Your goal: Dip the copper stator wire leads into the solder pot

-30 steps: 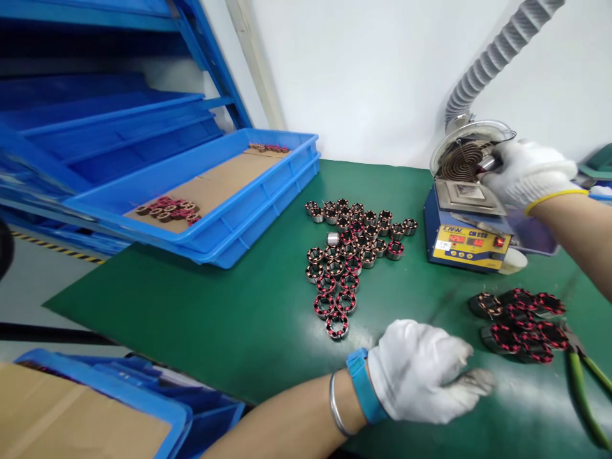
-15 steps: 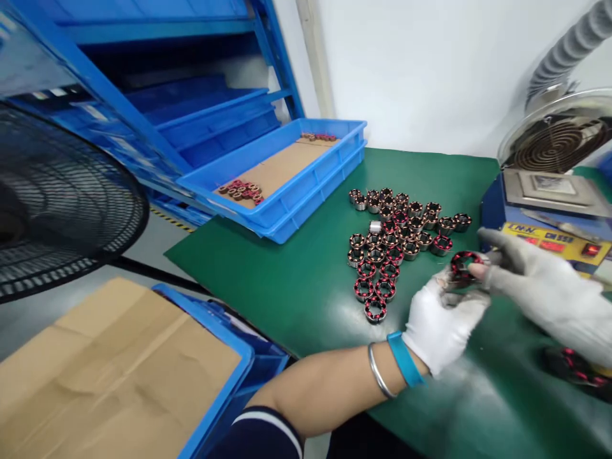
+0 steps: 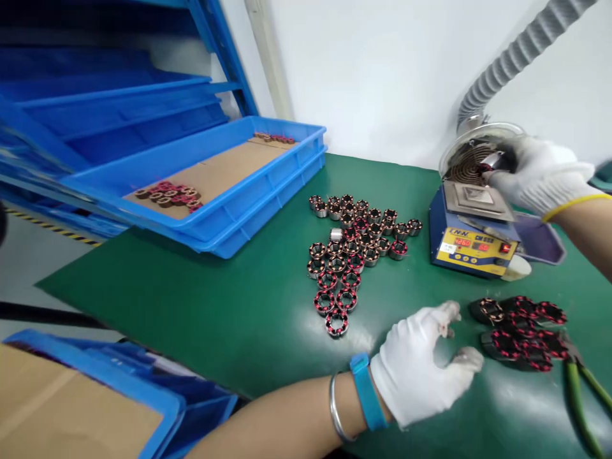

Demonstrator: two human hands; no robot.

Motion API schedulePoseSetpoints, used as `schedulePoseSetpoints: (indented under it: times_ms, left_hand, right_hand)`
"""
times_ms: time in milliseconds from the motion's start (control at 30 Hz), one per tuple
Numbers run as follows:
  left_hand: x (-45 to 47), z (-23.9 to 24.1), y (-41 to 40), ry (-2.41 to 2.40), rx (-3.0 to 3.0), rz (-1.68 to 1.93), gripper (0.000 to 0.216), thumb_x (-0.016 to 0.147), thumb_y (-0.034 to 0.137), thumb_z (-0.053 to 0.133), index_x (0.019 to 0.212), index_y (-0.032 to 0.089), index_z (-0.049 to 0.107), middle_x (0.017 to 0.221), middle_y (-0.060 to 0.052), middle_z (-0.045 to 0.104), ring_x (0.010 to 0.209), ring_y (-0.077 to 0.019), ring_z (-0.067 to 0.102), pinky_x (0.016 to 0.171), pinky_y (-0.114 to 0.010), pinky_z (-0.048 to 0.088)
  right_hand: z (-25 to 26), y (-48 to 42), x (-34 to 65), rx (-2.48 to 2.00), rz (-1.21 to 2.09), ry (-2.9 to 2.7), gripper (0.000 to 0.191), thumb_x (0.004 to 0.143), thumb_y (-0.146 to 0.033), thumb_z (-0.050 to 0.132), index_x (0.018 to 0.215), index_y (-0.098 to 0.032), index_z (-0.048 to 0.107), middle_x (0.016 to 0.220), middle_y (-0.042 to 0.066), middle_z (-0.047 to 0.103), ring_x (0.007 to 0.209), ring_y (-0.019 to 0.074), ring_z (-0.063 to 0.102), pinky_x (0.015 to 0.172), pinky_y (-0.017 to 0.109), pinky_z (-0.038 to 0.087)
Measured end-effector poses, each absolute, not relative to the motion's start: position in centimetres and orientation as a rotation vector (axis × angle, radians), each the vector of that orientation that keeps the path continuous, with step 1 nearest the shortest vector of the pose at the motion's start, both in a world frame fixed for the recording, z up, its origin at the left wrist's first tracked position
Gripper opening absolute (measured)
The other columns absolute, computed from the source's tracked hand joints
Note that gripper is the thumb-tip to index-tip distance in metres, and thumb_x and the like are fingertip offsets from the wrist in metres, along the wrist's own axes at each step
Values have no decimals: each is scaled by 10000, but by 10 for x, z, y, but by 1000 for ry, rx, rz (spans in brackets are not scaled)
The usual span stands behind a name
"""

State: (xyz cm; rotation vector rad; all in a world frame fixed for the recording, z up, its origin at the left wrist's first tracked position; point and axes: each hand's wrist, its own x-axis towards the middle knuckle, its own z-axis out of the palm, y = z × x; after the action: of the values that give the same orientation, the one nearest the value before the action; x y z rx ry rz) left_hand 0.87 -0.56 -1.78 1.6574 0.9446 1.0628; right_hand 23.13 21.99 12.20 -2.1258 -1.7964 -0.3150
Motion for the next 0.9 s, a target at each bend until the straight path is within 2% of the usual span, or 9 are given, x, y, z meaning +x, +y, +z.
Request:
schedulePoseSetpoints:
  times_ms: [133,233,367,533,700,767,900]
  left_hand:
    - [7,-21,-5,941,1970,1091,488,830,391,634,1262,167,597,977,-101,724,845,-267,706,785,-412,617]
    - [9,-24,-5,961,2068,1159,461,843,406,613,1241,174,590,965,-89,715,826,-260,705,754,-396,614]
    - [10,-28,-7,919,2150,1183,478,858,415,597,1264,165,559,914,-70,702,797,-247,700,743,-382,597]
    - [9,-27,-6,905,2157,1133,482,867,428,595,1271,169,556,909,-67,704,798,-243,701,739,-363,587]
    - [7,-24,-4,900,2119,1094,494,861,438,587,1269,161,576,950,-90,714,843,-266,711,791,-404,599]
    - [6,-20,-3,909,2050,1067,510,849,440,598,1269,152,589,968,-104,718,880,-280,711,822,-421,601]
    - [5,-9,-2,960,1708,1012,505,788,369,682,1254,184,615,1072,-99,722,907,-261,703,864,-416,596]
  right_hand:
    - [129,246,244,-2377,-400,-1853,834,777,-679,478,1406,-143,588,1300,165,612,1221,349,581,875,419,434]
    - [120,253,246,-2415,-493,-1936,710,849,-586,559,1470,-243,509,1368,175,560,1222,361,582,915,466,470]
    - [107,259,248,-2415,-519,-2074,619,856,-534,584,1402,-247,528,1361,194,533,1161,386,588,884,539,498]
    - [100,260,246,-2416,-497,-2125,626,858,-541,567,1400,-234,503,1364,193,500,1139,373,572,890,537,480]
    - [107,255,245,-2407,-493,-2069,615,860,-547,570,1388,-236,519,1356,204,511,1152,366,570,878,536,480]
    - [116,250,244,-2383,-485,-1991,634,843,-574,589,1391,-259,533,1304,193,557,1127,362,584,856,523,488]
    - [128,224,232,-2324,-361,-1865,594,826,-619,610,1316,-284,625,1052,128,663,1018,332,633,828,502,518]
